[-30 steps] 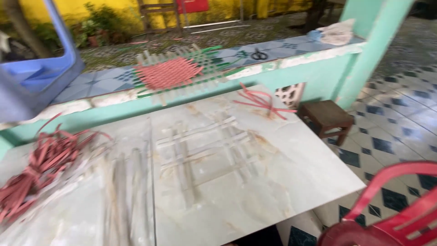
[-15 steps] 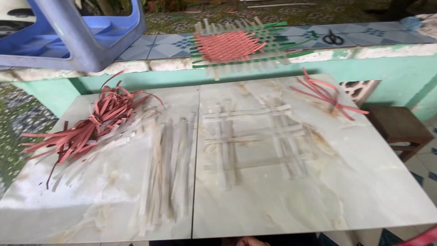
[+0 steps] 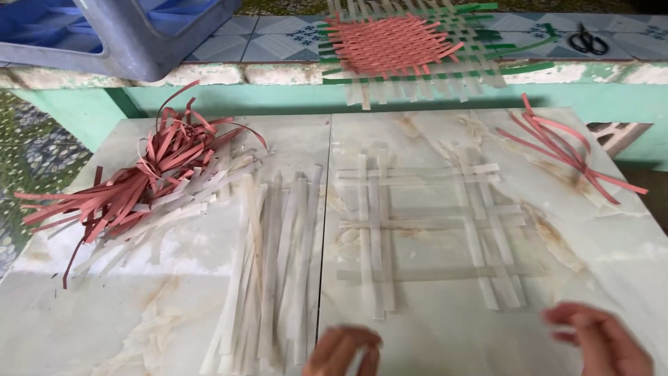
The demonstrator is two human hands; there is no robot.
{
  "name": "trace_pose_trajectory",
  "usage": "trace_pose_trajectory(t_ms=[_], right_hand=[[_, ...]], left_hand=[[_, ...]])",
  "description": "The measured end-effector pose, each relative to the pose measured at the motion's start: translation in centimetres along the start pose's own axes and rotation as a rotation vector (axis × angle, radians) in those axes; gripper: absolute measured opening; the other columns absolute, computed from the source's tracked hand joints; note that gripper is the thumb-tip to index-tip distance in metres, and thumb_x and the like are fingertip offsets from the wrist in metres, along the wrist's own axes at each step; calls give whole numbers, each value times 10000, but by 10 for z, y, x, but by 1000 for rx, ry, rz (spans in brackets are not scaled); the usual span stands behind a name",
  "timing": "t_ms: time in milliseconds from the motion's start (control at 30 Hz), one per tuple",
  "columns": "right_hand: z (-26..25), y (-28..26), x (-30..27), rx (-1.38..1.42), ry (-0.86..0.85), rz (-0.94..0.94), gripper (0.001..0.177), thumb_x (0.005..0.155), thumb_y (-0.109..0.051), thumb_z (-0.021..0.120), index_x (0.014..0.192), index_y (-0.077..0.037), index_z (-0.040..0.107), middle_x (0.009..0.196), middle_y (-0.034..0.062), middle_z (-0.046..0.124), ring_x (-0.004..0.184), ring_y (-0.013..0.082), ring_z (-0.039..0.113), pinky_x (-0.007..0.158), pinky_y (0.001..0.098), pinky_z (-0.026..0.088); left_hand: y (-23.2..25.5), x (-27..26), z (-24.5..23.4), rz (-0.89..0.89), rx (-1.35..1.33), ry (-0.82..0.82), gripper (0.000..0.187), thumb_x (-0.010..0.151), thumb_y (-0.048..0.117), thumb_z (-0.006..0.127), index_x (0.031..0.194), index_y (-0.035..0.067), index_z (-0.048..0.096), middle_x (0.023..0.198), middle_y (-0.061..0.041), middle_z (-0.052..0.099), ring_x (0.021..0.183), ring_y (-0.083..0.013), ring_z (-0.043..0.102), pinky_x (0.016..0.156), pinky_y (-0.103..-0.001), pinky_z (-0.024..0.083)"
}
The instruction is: Weaving plastic strips together on a table to form a grid pattern for a mat
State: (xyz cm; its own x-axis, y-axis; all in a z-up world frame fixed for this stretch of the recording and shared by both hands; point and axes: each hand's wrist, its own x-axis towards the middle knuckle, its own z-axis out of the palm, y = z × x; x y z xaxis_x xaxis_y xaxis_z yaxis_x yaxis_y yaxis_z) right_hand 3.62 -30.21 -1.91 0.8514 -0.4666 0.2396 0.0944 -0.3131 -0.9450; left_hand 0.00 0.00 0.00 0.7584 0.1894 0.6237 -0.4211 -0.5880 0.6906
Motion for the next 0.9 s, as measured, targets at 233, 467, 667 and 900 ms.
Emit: trace_pose_trajectory(t_ms=[233,467,667,900], right_hand=[[20,37,48,-184,169,-41,199,1117,-159,561,1290,-75,514,1265,46,621,1156,108,525,827,234,381],[34,-1,40,-609,-41,-50,570,937,-223,595,1479,-73,505,1299,-1,624,1200,285,424,846,381,391],[33,12,42,-643,-56,-158,632,891,-201,655,1482,-24,521,1287,33,631,1193,287,443,938,377,385],[33,5,46,-679,-120,-139,740,744,-267,720,1427,-93,494,1305,39,606,1210,268,439,1070,372,290]], left_hand=[[-37,14,39,-14,216,-166,284,920,205,566,1182,97,577,1175,-56,631,1086,-261,604,843,-409,483],[-48,3,57,-24,382,-253,484,926,272,533,1361,69,477,1428,-89,511,1350,-264,442,1071,-453,316],[-55,-1,57,-9,422,-322,427,961,293,507,1337,91,505,1528,-93,400,1412,-262,361,1091,-454,282],[-59,-3,64,67,566,-364,525,966,325,466,1439,109,392,1577,-104,308,1457,-257,281,1153,-474,213]])
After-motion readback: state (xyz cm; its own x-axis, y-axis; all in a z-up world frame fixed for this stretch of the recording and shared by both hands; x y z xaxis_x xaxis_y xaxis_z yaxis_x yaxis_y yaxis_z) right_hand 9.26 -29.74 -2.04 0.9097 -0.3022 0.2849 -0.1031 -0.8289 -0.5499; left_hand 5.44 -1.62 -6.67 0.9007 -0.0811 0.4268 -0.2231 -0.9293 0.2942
